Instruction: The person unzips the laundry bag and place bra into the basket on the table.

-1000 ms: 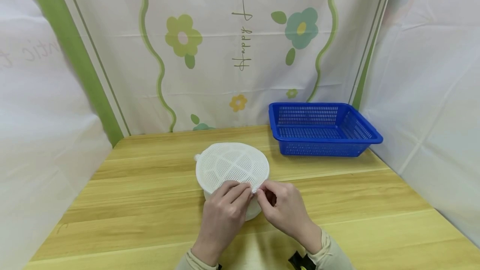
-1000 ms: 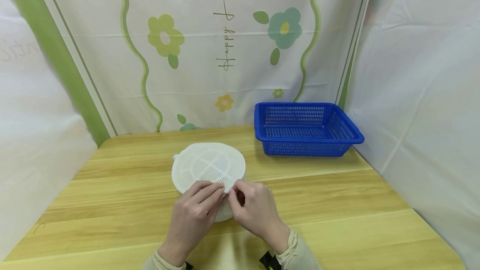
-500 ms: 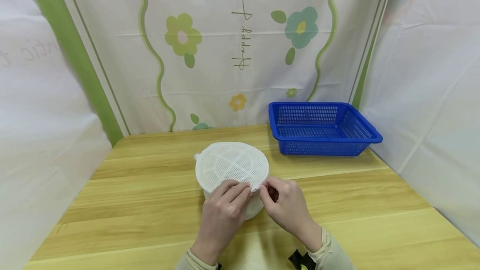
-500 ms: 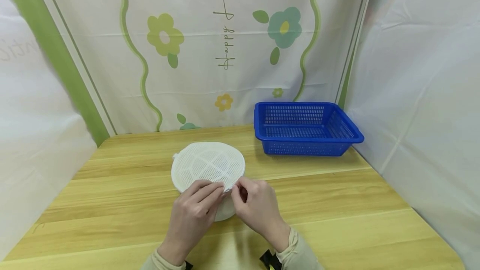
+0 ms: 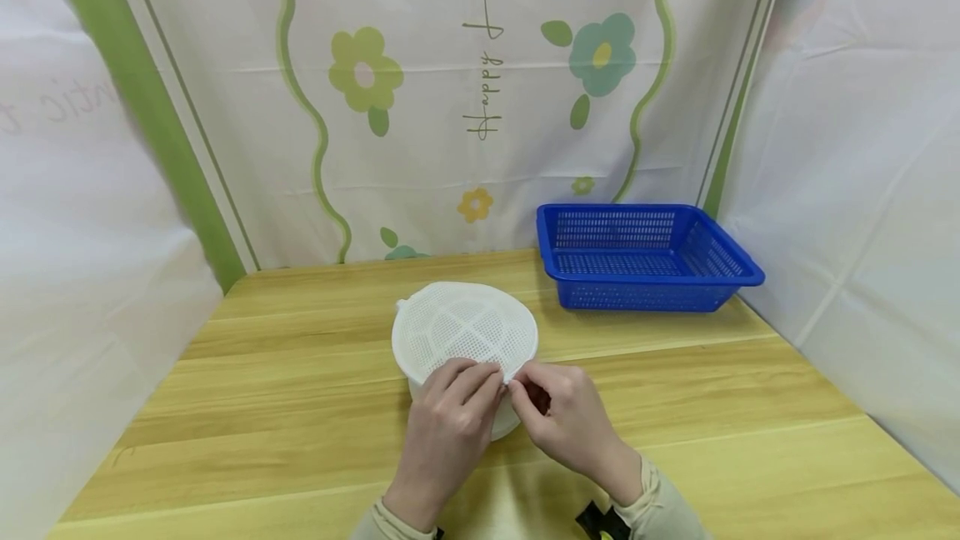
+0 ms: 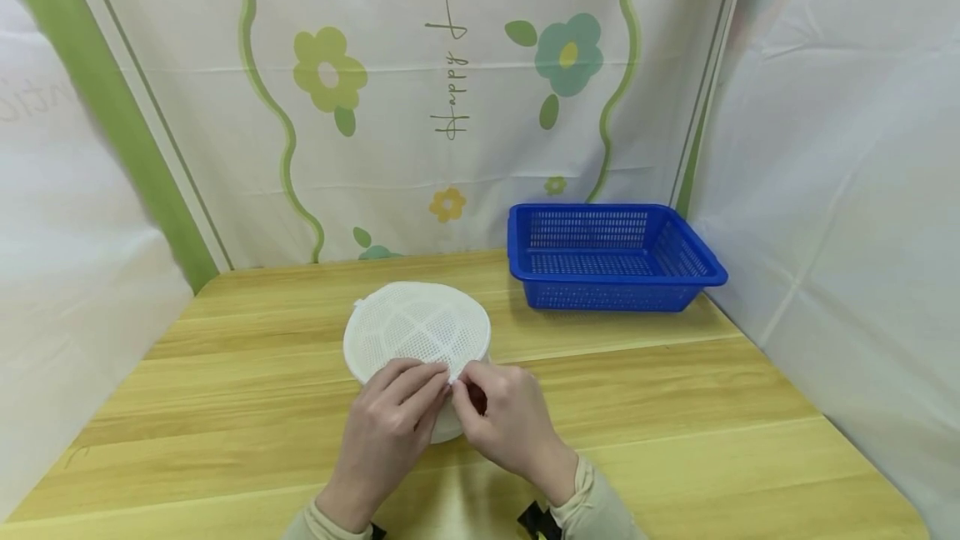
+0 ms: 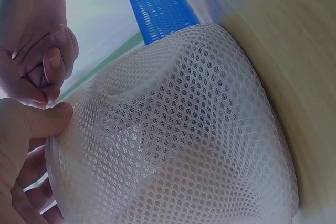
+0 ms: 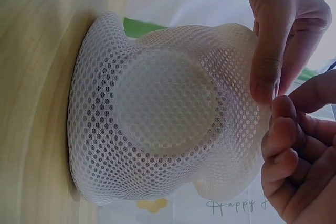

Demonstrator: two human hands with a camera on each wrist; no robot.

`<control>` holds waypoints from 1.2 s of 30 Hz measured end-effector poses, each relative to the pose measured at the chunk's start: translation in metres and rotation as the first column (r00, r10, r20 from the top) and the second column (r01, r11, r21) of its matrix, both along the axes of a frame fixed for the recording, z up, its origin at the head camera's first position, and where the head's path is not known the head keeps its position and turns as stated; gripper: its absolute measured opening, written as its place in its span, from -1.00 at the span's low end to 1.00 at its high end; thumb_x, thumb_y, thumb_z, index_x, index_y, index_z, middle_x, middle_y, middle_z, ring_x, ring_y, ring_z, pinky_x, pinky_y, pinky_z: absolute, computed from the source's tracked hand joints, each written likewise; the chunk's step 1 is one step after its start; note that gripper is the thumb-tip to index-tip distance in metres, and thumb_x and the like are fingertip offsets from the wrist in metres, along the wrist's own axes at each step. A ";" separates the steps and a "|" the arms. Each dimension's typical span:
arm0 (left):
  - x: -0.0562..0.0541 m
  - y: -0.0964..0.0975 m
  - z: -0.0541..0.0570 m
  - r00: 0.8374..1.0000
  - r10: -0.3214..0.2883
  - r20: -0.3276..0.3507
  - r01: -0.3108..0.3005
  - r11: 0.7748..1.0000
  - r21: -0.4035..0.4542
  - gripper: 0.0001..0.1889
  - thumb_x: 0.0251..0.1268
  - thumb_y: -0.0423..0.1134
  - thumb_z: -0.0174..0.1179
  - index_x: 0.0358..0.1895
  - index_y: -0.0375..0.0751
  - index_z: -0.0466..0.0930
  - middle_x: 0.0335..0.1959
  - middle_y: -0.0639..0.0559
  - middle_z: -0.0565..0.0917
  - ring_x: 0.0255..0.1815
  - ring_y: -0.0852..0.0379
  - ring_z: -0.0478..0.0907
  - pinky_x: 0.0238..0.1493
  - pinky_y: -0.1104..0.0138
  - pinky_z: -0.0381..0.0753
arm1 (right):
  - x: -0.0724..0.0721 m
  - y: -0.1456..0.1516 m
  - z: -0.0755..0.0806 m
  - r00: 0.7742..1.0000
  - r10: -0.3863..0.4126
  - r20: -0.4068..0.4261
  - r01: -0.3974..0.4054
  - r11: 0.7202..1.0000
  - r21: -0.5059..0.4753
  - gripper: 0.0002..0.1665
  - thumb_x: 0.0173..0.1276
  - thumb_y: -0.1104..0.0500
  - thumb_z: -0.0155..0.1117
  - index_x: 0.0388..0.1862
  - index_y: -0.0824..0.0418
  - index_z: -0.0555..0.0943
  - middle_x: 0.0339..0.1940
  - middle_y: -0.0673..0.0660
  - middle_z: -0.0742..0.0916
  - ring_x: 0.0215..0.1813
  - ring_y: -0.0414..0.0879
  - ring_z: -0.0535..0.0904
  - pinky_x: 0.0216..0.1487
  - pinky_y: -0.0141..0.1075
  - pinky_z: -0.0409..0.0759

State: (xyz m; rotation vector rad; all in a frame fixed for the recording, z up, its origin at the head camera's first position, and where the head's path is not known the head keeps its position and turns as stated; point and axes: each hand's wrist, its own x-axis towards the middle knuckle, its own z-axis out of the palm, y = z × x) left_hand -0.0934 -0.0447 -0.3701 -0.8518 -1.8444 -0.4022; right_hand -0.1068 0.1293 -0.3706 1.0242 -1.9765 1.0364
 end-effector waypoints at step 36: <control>0.000 -0.001 -0.001 1.000 0.007 -0.001 -0.007 1.000 -0.024 -0.88 0.22 -0.32 0.31 -0.26 -0.29 0.77 -0.22 -0.02 0.73 -0.23 0.00 0.60 -0.13 0.23 0.62 | 0.001 -0.001 0.003 0.993 -0.120 0.007 0.119 0.990 0.072 -0.69 0.03 0.37 0.22 -0.65 -0.03 0.42 -0.70 -0.29 0.37 -0.65 -0.48 0.22 -0.70 -0.63 0.17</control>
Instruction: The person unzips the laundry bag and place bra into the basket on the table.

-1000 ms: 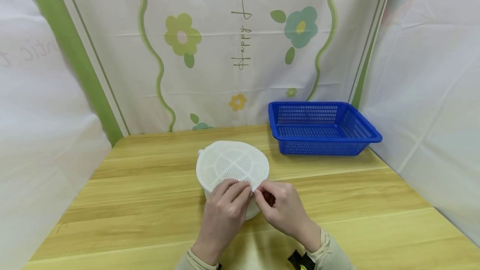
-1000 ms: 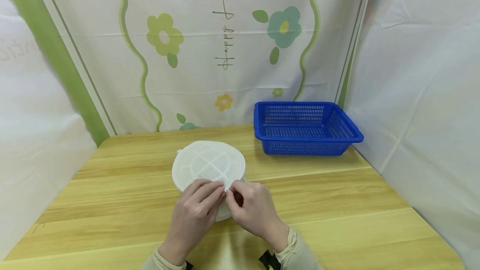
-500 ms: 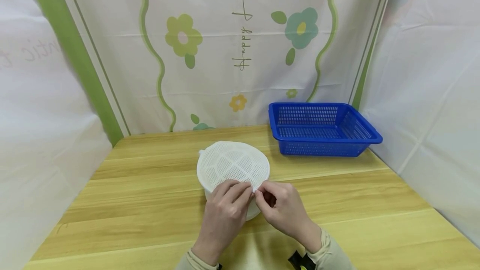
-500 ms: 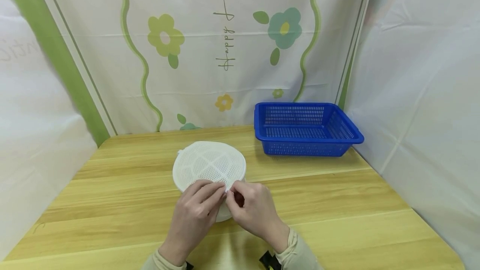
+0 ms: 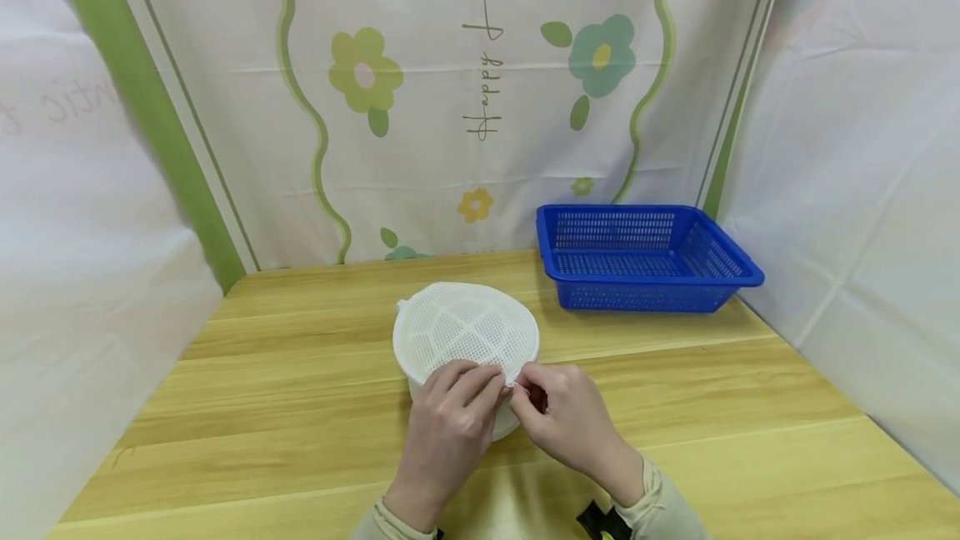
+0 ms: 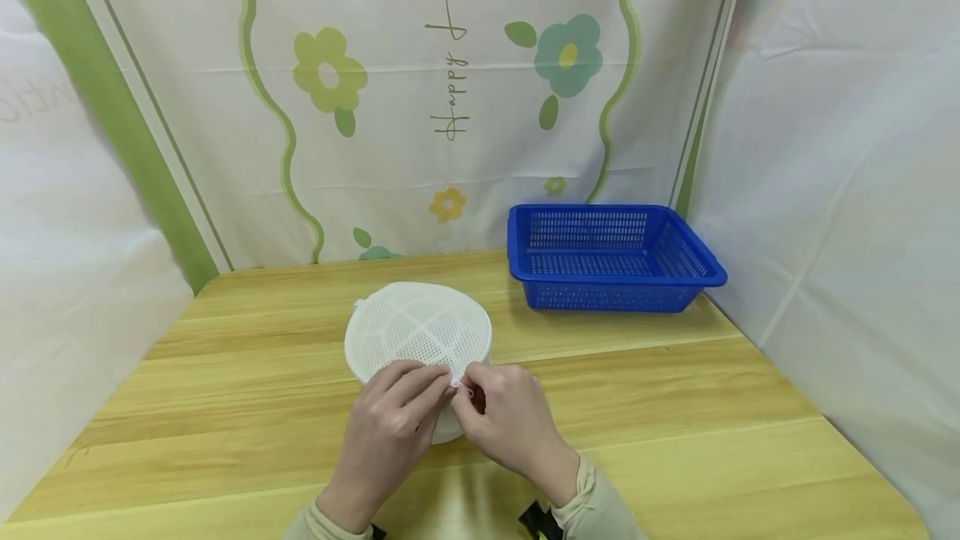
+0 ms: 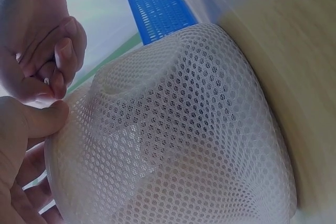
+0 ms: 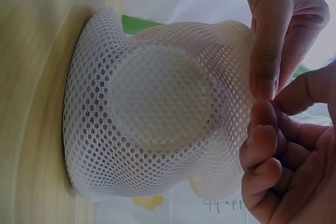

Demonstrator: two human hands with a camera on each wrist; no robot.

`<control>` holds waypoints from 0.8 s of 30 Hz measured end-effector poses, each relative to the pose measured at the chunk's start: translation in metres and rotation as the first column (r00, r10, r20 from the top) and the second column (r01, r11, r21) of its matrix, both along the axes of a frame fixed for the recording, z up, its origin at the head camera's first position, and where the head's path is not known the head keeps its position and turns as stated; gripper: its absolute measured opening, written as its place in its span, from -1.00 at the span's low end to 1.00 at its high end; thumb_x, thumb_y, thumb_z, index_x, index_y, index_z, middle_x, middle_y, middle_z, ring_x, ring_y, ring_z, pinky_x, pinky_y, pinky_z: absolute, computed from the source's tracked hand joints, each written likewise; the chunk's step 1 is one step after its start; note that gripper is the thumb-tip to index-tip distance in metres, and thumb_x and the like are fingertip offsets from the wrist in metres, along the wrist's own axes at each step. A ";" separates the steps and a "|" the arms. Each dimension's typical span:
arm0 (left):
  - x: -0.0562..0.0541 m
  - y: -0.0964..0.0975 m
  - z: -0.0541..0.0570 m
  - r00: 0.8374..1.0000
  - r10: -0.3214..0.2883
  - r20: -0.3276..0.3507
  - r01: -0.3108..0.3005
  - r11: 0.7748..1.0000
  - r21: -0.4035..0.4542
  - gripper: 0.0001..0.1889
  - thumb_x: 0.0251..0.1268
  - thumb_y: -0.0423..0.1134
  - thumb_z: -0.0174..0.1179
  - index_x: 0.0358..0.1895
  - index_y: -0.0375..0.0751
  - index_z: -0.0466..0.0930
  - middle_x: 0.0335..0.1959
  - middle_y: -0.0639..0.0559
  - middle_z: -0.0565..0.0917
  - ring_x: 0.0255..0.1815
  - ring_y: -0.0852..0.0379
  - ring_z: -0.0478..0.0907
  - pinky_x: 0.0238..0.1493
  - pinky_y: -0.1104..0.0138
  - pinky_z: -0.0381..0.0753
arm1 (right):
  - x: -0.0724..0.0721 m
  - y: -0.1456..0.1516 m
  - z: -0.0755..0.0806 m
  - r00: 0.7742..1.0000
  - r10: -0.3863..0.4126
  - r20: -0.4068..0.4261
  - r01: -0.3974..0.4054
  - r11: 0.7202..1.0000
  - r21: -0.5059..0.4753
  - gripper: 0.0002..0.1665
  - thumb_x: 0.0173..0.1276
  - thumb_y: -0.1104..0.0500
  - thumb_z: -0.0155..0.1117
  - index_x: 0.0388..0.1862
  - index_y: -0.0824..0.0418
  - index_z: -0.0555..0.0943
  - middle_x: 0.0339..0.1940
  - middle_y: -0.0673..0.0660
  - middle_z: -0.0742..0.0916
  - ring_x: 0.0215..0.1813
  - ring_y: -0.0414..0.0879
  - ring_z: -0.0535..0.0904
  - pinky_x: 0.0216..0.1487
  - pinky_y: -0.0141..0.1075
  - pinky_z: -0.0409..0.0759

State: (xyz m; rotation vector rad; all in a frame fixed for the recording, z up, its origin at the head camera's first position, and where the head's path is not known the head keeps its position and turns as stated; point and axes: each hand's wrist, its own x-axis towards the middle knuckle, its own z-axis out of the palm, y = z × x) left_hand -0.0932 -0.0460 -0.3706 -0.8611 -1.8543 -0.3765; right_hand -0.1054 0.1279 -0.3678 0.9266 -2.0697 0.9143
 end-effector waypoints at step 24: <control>0.001 0.001 0.001 1.000 0.029 0.004 -0.029 1.000 0.001 -0.89 0.11 -0.35 0.36 -0.28 -0.28 0.77 -0.25 -0.01 0.74 -0.25 0.01 0.61 -0.14 0.24 0.63 | 0.002 0.002 0.001 0.994 -0.105 0.026 0.107 0.991 -0.081 -0.70 0.05 0.39 0.27 -0.64 -0.01 0.53 -0.71 -0.29 0.40 -0.68 -0.47 0.25 -0.74 -0.57 0.24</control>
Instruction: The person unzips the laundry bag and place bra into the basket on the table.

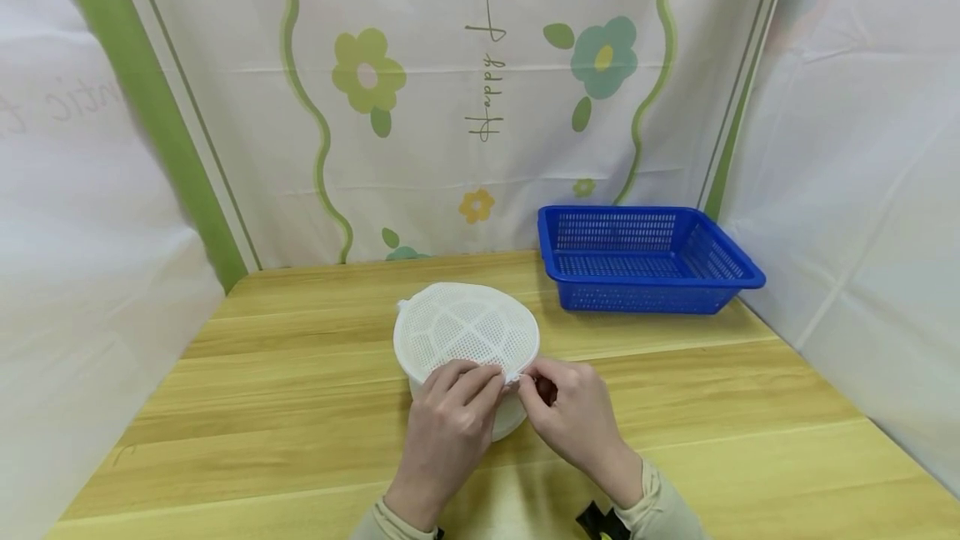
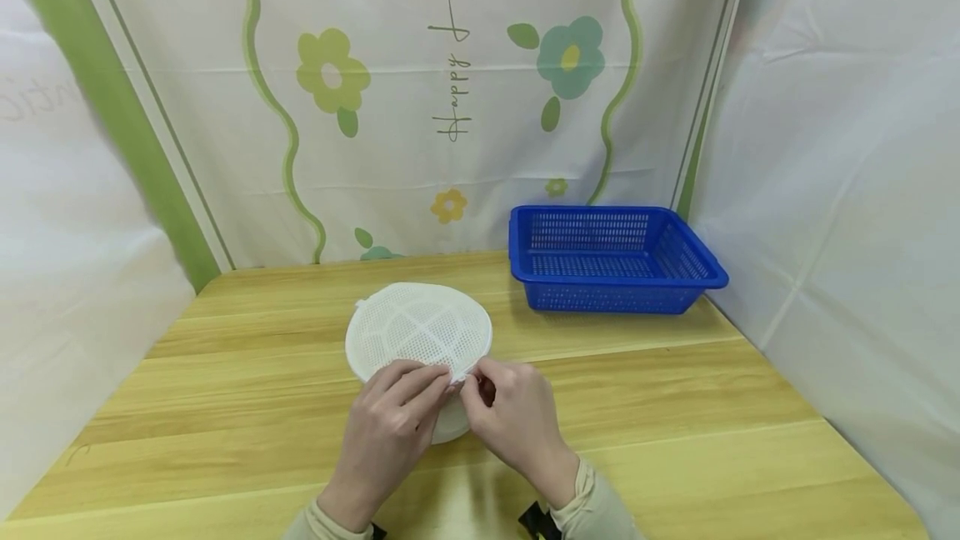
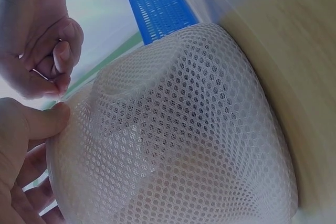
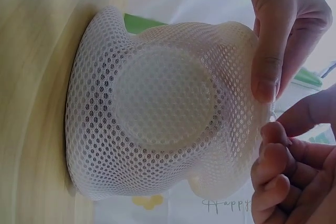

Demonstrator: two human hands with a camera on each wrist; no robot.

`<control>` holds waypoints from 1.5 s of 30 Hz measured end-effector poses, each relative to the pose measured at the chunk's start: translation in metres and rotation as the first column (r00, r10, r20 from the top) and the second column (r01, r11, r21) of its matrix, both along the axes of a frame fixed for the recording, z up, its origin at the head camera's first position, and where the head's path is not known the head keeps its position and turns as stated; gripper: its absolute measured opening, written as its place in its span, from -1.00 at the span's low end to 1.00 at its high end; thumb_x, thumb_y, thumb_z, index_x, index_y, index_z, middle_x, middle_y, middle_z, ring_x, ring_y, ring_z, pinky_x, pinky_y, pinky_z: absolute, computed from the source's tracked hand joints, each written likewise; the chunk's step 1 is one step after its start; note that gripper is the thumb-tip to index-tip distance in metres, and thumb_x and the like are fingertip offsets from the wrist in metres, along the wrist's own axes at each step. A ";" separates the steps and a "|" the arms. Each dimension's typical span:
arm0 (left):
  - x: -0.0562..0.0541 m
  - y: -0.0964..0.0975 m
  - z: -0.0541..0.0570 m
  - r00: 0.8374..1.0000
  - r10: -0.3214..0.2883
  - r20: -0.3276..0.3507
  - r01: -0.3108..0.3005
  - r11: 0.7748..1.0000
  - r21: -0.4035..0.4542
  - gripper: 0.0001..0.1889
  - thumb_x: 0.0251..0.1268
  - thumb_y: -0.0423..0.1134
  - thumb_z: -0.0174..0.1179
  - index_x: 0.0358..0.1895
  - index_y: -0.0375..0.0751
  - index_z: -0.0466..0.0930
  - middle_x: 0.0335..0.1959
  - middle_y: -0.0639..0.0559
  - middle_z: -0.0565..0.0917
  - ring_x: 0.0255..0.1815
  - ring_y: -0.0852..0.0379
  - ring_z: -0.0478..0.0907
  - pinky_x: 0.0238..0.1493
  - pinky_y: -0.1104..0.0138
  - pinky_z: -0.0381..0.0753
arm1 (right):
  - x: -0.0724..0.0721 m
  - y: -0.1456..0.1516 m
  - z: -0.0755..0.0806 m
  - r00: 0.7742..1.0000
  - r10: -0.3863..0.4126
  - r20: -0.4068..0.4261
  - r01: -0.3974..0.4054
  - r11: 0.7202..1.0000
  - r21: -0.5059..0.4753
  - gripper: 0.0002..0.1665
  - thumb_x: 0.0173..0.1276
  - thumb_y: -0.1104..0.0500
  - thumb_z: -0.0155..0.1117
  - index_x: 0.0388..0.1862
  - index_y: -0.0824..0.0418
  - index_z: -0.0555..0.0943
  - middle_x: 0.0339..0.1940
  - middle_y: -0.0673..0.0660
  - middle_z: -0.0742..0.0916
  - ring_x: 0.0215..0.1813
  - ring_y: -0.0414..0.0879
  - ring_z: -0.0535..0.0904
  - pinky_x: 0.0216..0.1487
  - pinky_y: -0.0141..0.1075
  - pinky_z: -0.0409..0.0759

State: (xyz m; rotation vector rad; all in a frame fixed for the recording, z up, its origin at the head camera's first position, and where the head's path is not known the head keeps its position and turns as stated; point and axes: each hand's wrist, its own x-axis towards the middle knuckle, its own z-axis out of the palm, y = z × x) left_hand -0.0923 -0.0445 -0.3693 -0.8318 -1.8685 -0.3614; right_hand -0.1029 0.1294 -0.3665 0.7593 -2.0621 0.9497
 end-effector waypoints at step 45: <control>-0.001 -0.002 0.000 0.999 -0.030 0.032 0.029 0.999 0.033 -0.84 0.17 -0.30 0.37 -0.23 -0.32 0.75 -0.21 -0.04 0.73 -0.19 -0.01 0.61 -0.06 0.23 0.62 | -0.006 0.000 -0.004 0.984 0.170 -0.058 -0.170 0.985 0.001 -0.80 0.17 0.39 0.25 -0.52 0.10 0.61 -0.68 -0.18 0.46 -0.65 -0.41 0.29 -0.69 -0.63 0.25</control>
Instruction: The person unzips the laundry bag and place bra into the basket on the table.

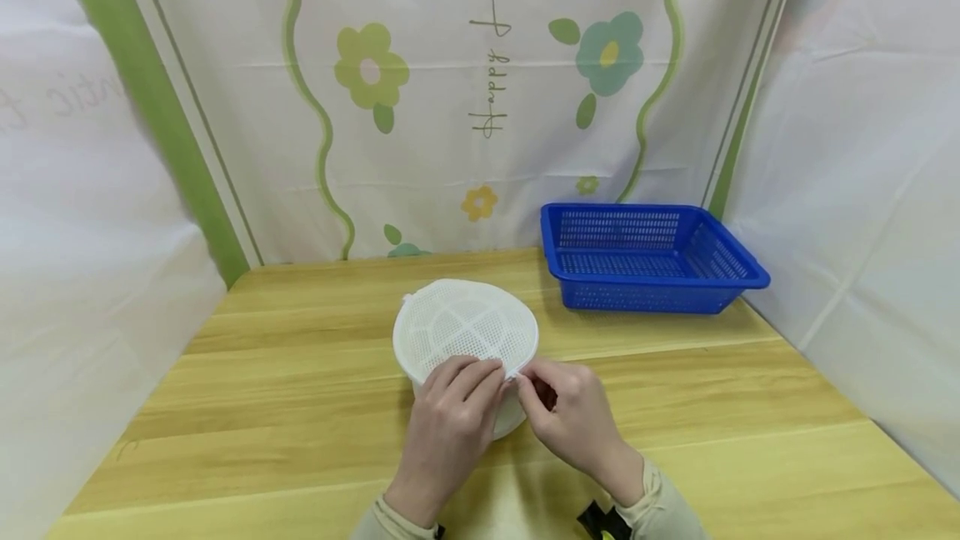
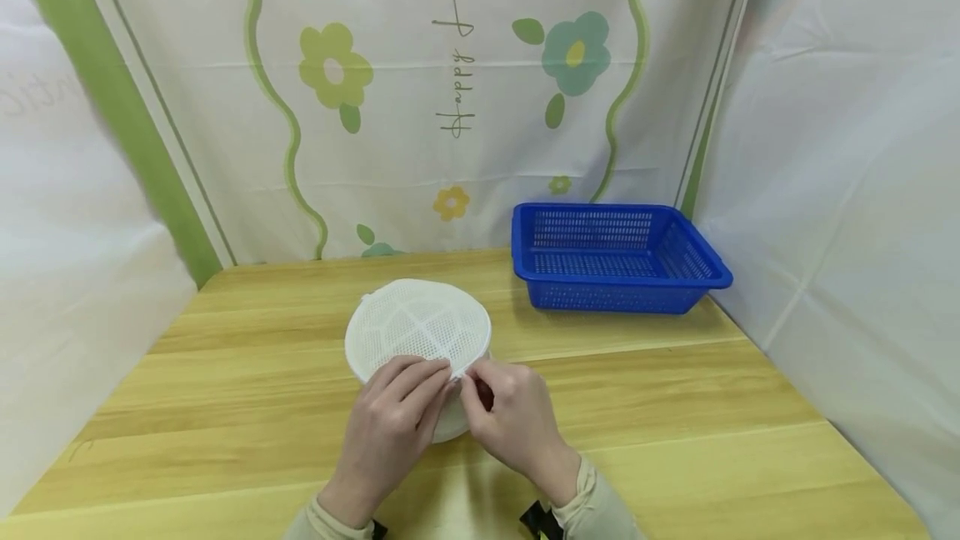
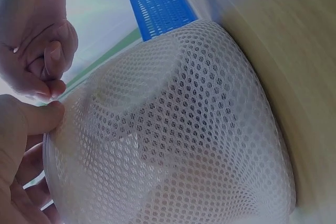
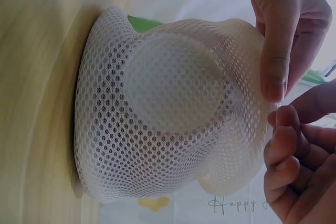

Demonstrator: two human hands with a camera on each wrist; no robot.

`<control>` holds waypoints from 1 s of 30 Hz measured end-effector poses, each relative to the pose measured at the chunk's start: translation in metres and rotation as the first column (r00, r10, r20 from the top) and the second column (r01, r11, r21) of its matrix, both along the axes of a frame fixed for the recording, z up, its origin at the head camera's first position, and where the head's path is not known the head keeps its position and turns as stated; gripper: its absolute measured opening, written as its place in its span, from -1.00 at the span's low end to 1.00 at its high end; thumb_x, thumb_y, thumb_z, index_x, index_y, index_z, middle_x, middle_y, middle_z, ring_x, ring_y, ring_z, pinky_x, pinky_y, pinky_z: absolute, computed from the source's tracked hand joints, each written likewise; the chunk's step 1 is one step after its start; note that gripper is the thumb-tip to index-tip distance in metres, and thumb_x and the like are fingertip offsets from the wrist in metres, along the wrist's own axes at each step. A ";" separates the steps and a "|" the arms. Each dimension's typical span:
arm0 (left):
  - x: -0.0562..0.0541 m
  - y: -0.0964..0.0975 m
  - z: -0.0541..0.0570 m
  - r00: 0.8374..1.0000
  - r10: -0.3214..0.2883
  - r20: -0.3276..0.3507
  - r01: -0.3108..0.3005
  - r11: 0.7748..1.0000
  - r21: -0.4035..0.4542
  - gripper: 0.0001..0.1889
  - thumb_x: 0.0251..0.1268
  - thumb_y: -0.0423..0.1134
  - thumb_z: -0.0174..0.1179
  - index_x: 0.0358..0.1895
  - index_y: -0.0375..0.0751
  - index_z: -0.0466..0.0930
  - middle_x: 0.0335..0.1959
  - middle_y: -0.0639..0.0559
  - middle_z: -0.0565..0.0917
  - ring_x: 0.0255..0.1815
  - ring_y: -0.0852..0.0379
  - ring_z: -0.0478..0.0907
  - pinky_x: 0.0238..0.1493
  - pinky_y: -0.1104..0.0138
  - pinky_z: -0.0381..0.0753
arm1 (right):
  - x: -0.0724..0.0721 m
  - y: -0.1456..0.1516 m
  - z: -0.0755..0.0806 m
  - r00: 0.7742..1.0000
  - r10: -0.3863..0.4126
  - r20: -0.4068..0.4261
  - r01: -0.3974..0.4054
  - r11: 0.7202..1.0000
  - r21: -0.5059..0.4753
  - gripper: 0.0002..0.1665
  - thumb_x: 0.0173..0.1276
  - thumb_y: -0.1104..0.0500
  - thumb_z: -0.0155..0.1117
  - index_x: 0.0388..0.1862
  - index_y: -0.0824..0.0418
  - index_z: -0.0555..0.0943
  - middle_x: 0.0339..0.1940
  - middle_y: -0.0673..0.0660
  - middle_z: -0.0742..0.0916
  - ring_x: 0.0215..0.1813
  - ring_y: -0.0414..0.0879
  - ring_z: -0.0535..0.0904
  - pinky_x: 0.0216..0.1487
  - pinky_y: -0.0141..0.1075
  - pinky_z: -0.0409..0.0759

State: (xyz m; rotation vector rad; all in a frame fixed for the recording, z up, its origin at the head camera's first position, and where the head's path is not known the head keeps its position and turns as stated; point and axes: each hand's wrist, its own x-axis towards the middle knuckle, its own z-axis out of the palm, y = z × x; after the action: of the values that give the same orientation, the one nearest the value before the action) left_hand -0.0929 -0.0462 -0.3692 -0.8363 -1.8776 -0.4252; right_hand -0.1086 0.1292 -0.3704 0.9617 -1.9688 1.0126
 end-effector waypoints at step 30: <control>-0.002 0.001 0.000 0.998 0.000 -0.063 0.000 1.000 -0.007 -0.88 0.18 -0.34 0.32 -0.26 -0.31 0.76 -0.22 -0.04 0.73 -0.24 -0.01 0.61 -0.14 0.21 0.62 | 0.003 -0.002 0.000 0.991 -0.107 0.077 0.095 0.984 0.151 -0.70 0.17 0.32 0.23 -0.59 -0.03 0.41 -0.68 -0.28 0.35 -0.64 -0.46 0.21 -0.69 -0.61 0.15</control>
State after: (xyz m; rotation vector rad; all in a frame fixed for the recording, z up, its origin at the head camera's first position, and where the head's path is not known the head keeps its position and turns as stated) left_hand -0.0949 -0.0455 -0.3691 -0.8452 -1.8216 -0.3877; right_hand -0.1052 0.1273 -0.3702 0.8999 -2.1644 0.8746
